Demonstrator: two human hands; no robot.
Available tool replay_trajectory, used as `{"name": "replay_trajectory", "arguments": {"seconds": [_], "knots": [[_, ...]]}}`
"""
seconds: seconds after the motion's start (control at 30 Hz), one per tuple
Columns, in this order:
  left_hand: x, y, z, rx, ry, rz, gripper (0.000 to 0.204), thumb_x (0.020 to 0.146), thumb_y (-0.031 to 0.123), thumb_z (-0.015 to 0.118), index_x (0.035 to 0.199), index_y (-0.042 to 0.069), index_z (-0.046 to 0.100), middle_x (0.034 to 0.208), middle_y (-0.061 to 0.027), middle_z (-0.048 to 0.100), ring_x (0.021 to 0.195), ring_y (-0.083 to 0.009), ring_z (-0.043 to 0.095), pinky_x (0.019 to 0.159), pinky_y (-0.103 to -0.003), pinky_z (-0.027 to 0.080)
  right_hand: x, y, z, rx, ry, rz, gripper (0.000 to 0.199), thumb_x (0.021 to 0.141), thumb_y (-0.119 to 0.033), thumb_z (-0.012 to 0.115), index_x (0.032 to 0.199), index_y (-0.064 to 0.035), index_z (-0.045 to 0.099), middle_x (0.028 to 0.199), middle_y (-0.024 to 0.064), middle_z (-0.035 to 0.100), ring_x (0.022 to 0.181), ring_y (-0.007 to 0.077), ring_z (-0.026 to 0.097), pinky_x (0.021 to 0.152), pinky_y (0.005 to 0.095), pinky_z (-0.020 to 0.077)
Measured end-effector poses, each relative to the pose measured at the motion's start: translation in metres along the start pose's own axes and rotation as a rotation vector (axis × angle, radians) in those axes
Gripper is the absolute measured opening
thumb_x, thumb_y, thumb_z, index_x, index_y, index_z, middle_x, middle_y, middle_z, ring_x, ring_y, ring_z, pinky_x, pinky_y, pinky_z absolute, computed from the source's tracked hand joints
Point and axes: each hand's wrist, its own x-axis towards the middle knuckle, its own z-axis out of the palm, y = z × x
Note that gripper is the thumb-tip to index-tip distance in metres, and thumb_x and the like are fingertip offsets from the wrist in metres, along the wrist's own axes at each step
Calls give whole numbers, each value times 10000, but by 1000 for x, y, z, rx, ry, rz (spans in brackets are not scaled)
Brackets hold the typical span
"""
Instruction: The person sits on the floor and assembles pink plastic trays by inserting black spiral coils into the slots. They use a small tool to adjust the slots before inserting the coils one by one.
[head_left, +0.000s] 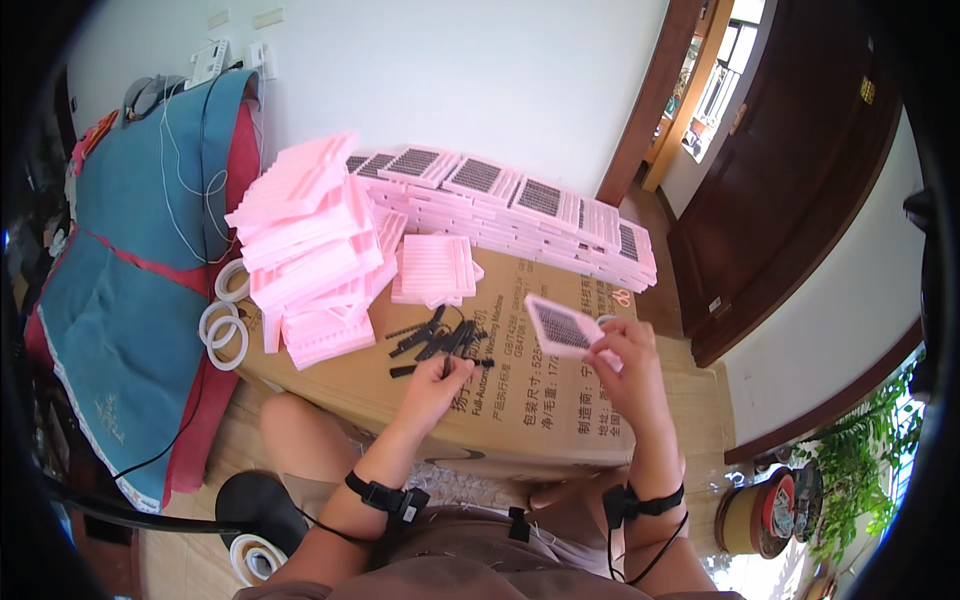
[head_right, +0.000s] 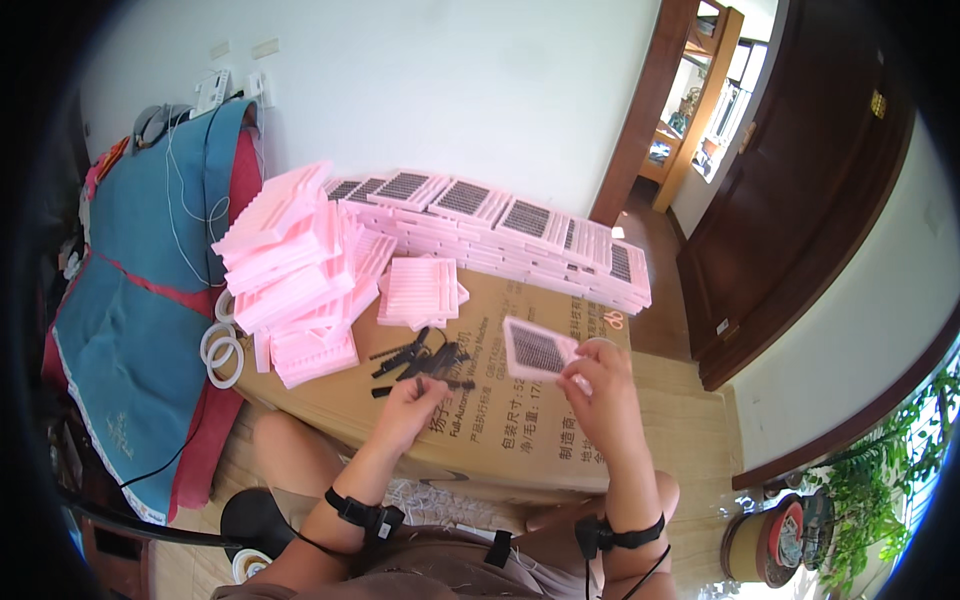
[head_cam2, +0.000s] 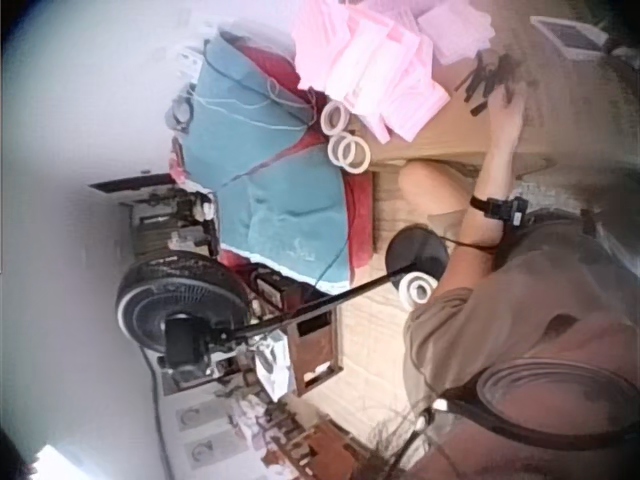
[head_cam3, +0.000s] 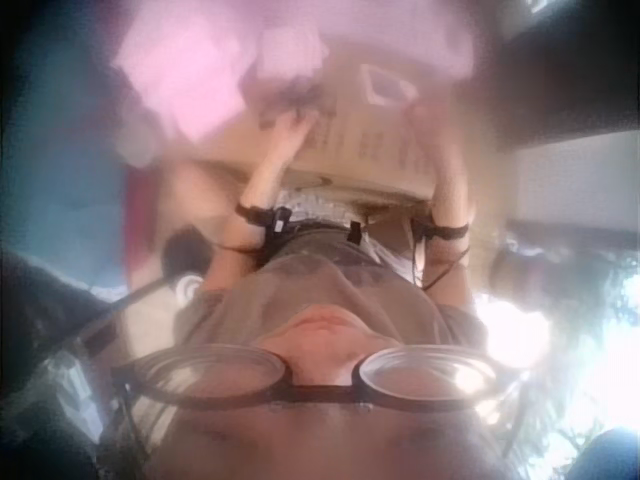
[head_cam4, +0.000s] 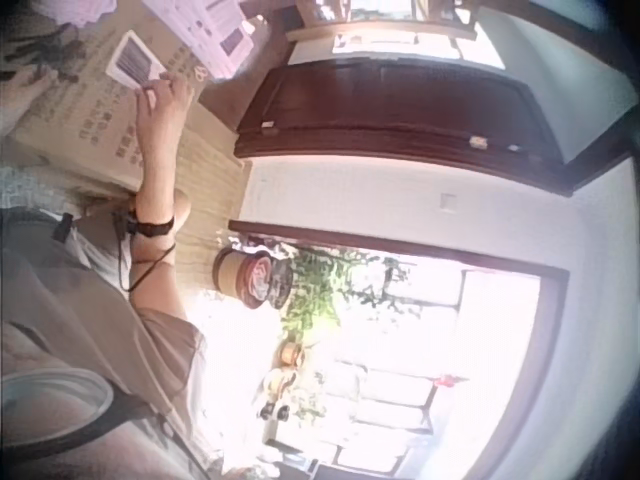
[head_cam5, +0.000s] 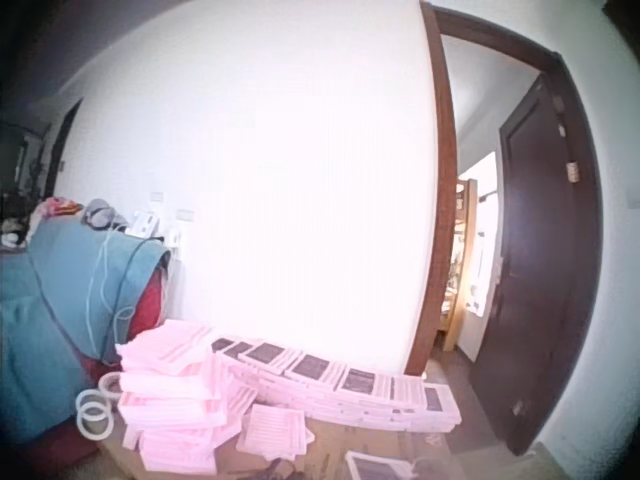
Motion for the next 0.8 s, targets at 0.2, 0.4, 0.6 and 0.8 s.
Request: {"name": "replay_trajectory", "arguments": {"seconds": [0.2,0.4,0.6,0.8], "knots": [[-2,-10,-5,107,-136,50,183,1034,209,669,978,54,748,737,81,616,584,2,437,506,-188,321,131,27,40,-64,225,-81,102,866,-108,752,918,-34,702,950,131,682,974,358,632,850,446,507],[-1,0,-3,-36,-138,-36,202,1040,230,663,983,57,749,706,88,579,559,0,421,489,-195,302,225,47,127,-230,262,-39,117,892,-183,732,940,-77,728,974,96,695,1005,323,636,865,449,536],[-3,-1,-8,-19,-182,-10,199,1023,214,681,995,27,744,715,113,516,640,10,414,562,-195,299,249,54,180,-388,84,104,108,896,-185,725,968,-105,732,1047,61,691,1063,298,629,896,433,549],[-1,-5,-2,-107,-139,21,171,1029,160,645,1114,24,703,763,98,526,654,5,421,565,-196,314,228,49,174,-341,279,28,178,898,-187,725,1056,-112,753,1057,67,702,1094,303,632,918,431,543]]}}
